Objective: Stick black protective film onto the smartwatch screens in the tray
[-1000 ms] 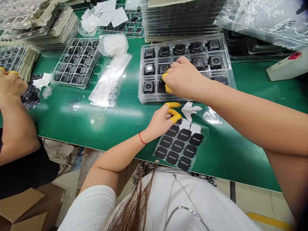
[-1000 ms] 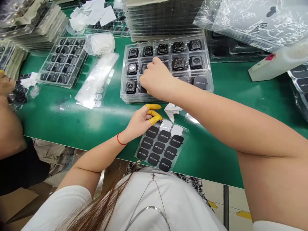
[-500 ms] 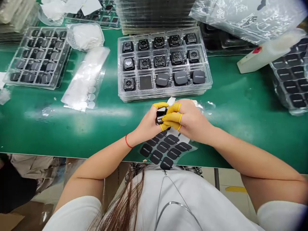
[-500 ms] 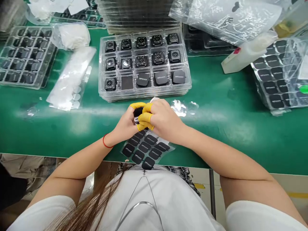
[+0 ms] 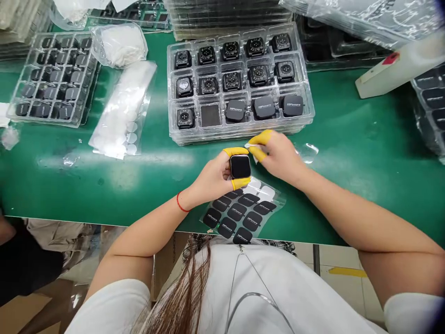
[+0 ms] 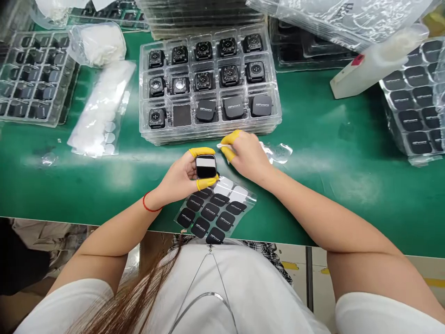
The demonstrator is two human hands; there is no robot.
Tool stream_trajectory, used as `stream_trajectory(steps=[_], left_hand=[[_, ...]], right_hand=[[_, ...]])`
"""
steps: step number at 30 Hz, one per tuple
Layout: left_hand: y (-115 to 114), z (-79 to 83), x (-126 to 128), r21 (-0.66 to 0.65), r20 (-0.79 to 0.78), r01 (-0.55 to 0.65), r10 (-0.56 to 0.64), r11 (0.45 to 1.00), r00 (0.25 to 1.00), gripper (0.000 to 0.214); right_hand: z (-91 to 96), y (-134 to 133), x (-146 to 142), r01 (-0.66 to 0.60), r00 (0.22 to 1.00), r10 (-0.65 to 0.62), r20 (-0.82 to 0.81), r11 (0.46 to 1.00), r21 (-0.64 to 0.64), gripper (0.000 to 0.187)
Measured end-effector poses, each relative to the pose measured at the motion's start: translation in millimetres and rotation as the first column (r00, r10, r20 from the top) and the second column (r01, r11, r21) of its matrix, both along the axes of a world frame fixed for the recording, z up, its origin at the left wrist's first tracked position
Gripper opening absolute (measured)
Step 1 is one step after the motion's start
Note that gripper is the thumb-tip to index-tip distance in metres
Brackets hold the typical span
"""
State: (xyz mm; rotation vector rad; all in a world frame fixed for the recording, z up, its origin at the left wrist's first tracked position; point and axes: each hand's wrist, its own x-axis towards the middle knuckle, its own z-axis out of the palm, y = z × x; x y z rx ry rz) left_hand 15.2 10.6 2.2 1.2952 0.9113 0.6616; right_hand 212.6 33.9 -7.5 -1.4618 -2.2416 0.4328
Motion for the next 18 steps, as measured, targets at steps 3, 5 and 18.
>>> stream_trajectory(steps=[3, 5, 18], left_hand=[[1.2, 2.2, -0.9, 0.007, -0.019, -0.027, 0.028, 1.0, 0.999, 0.055], [0.9, 2.4, -0.8, 0.061, -0.039, -0.002, 0.004, 0.998, 0.999, 0.055], [-6.2, -8.5, 5.3, 0.099, 0.052, -0.2, 0.195, 0.975, 0.979, 0.057]], right_hand=[[16.0, -11.4, -2.6, -0.109, 0.98, 0.128, -0.15, 0.986, 0.128, 0.017], [23.1, -19.9, -6.1, -0.229, 0.951, 0.263, -0.163, 0.953, 0.2, 0.017], [17.6, -12.9, -5.8, 0.148, 0.977, -0.129, -0.17, 0.983, 0.105, 0.026]])
